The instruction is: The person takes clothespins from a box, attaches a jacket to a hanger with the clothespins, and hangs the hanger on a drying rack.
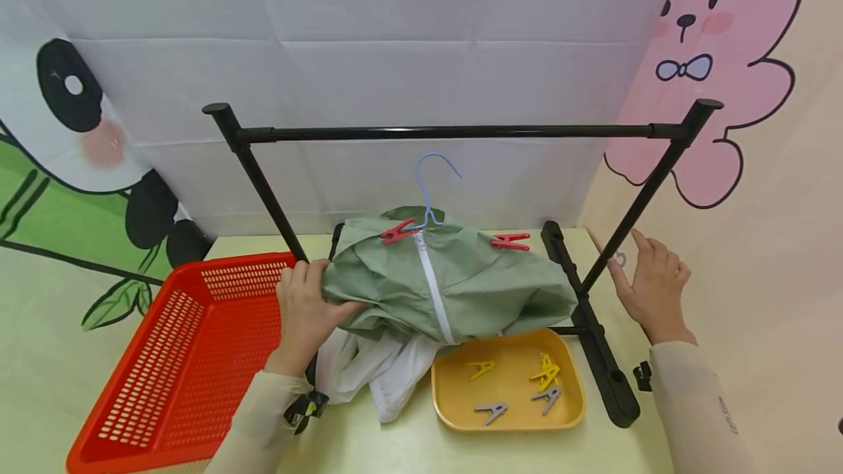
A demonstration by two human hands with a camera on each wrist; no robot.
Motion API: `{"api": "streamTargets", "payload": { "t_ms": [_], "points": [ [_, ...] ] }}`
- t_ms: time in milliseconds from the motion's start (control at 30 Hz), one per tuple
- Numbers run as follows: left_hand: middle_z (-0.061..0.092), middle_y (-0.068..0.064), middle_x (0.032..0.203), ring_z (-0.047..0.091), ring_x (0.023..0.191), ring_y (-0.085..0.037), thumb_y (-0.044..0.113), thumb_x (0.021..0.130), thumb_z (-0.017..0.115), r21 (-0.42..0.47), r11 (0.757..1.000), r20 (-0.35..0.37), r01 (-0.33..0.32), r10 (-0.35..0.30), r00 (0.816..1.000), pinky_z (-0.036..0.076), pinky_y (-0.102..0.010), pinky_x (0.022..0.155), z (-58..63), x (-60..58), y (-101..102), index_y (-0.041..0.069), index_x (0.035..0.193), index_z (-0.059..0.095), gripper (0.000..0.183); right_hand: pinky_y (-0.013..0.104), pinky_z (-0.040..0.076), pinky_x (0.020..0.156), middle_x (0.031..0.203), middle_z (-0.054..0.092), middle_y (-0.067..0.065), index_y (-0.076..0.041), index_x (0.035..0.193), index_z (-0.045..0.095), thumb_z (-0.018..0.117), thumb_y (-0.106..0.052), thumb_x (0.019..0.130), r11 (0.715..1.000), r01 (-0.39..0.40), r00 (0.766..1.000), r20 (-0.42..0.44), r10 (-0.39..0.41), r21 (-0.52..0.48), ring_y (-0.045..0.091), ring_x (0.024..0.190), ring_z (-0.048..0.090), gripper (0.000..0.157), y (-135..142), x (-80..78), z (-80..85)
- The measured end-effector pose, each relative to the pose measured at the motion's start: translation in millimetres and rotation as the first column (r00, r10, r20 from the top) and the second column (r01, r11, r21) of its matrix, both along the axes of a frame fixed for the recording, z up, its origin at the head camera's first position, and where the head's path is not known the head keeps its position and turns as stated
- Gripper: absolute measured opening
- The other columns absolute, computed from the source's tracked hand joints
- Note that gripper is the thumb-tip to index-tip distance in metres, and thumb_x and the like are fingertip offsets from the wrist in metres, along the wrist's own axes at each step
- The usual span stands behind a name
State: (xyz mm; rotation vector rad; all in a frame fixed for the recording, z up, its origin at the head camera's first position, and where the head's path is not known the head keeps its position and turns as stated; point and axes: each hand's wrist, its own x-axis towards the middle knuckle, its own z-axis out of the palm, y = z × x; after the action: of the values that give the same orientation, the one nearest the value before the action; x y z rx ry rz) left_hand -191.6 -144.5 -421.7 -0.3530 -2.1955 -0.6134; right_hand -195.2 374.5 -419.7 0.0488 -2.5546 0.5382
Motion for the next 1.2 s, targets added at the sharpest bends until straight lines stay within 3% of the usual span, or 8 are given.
{"api": "streamTargets", "payload": {
  "t_ms": [133, 267, 433, 633, 800, 933, 1033, 1200],
  "points": [
    [0.047, -0.015, 0.084, 0.037, 0.075, -0.034, 0.037, 0.053, 0.097, 0.031, 0.999, 0.060, 0.012, -0.014, 0.998, 0.031, -0.046, 0.066, 1.3, 2.0, 0.3, 0.001, 0.103, 0.056, 0.074, 0.071, 0.014, 0.091, 0.134, 0.035, 0.041, 0.002, 0.150, 0.028, 0.043, -0.039, 0.101, 1.000, 0.010, 1.000, -0.016, -0.011, -0.022, 0.063, 0.117, 0.029, 0.066, 3.0, -1.1, -2.6],
    [0.046, -0.015, 0.085, 0.036, 0.073, -0.033, 0.029, 0.057, 0.098, -0.006, 1.000, 0.104, 0.007, -0.007, 0.995, 0.030, -0.045, 0.064, 4.7, 3.9, 1.0, 0.002, 0.099, 0.053, 0.067, 0.070, 0.014, 0.089, 0.132, 0.035, 0.042, 0.002, 0.149, 0.028, 0.044, -0.039, 0.100, 0.999, 0.014, 0.999, -0.036, -0.015, -0.034, 0.063, 0.116, 0.029, 0.066, 3.8, -2.4, -3.6],
    [0.046, -0.015, 0.084, 0.036, 0.072, -0.032, 0.030, 0.059, 0.097, -0.030, 1.000, 0.139, -0.004, 0.008, 0.990, 0.031, -0.043, 0.064, 6.8, 5.7, 0.2, 0.003, 0.098, 0.052, 0.066, 0.069, 0.013, 0.088, 0.130, 0.034, 0.042, 0.004, 0.150, 0.024, 0.045, -0.037, 0.100, 0.998, 0.035, 0.999, -0.021, -0.036, -0.055, 0.062, 0.114, 0.028, 0.067, 4.2, -6.1, -2.0],
    [0.046, -0.014, 0.083, 0.035, 0.072, -0.030, 0.043, 0.053, 0.097, -0.066, 0.998, 0.157, 0.008, 0.003, 0.988, 0.031, -0.041, 0.063, 7.1, 6.9, -3.1, 0.002, 0.100, 0.054, 0.076, 0.067, 0.012, 0.089, 0.127, 0.035, 0.040, 0.006, 0.151, 0.020, 0.045, -0.031, 0.099, 0.991, 0.082, 0.997, -0.003, -0.083, -0.110, 0.060, 0.113, 0.028, 0.068, 6.6, -12.9, 0.7],
    [0.046, -0.013, 0.087, 0.036, 0.077, -0.031, 0.061, 0.047, 0.091, -0.094, 0.995, 0.224, 0.046, -0.024, 0.974, 0.031, -0.041, 0.066, 8.2, 8.7, -5.2, 0.002, 0.106, 0.056, 0.090, 0.067, 0.012, 0.091, 0.126, 0.035, 0.040, 0.008, 0.151, 0.019, 0.044, -0.028, 0.100, 0.988, 0.102, 0.995, 0.010, -0.102, -0.119, 0.059, 0.115, 0.027, 0.067, 8.3, -16.4, 0.6],
    [0.047, -0.014, 0.090, 0.036, 0.079, -0.032, 0.063, 0.054, 0.087, -0.107, 0.992, 0.263, 0.067, -0.037, 0.964, 0.030, -0.040, 0.067, 9.4, 9.4, -5.5, 0.001, 0.109, 0.057, 0.088, 0.067, 0.012, 0.091, 0.126, 0.036, 0.041, 0.009, 0.150, 0.019, 0.044, -0.026, 0.100, 0.988, 0.105, 0.994, 0.009, -0.105, -0.114, 0.059, 0.114, 0.028, 0.066, 8.4, -16.4, -0.6],
    [0.046, -0.015, 0.090, 0.035, 0.078, -0.032, 0.069, 0.066, 0.077, -0.122, 0.990, 0.263, 0.072, -0.038, 0.964, 0.029, -0.040, 0.066, 10.5, 9.5, -6.8, 0.000, 0.108, 0.057, 0.083, 0.067, 0.013, 0.091, 0.126, 0.036, 0.040, 0.009, 0.150, 0.020, 0.045, -0.026, 0.100, 0.989, 0.094, 0.996, -0.002, -0.095, -0.115, 0.059, 0.114, 0.028, 0.066, 7.5, -17.2, -0.3],
    [0.044, -0.015, 0.087, 0.035, 0.076, -0.033, 0.079, 0.086, 0.041, -0.124, 0.990, 0.258, 0.064, -0.031, 0.966, 0.028, -0.041, 0.064, 10.7, 9.5, -9.1, 0.000, 0.105, 0.056, 0.082, 0.066, 0.013, 0.090, 0.124, 0.038, 0.038, 0.010, 0.149, 0.021, 0.046, -0.027, 0.100, 0.990, 0.082, 0.996, -0.018, -0.085, -0.112, 0.059, 0.113, 0.029, 0.066, 5.3, -21.3, 3.0]
  ]
}}
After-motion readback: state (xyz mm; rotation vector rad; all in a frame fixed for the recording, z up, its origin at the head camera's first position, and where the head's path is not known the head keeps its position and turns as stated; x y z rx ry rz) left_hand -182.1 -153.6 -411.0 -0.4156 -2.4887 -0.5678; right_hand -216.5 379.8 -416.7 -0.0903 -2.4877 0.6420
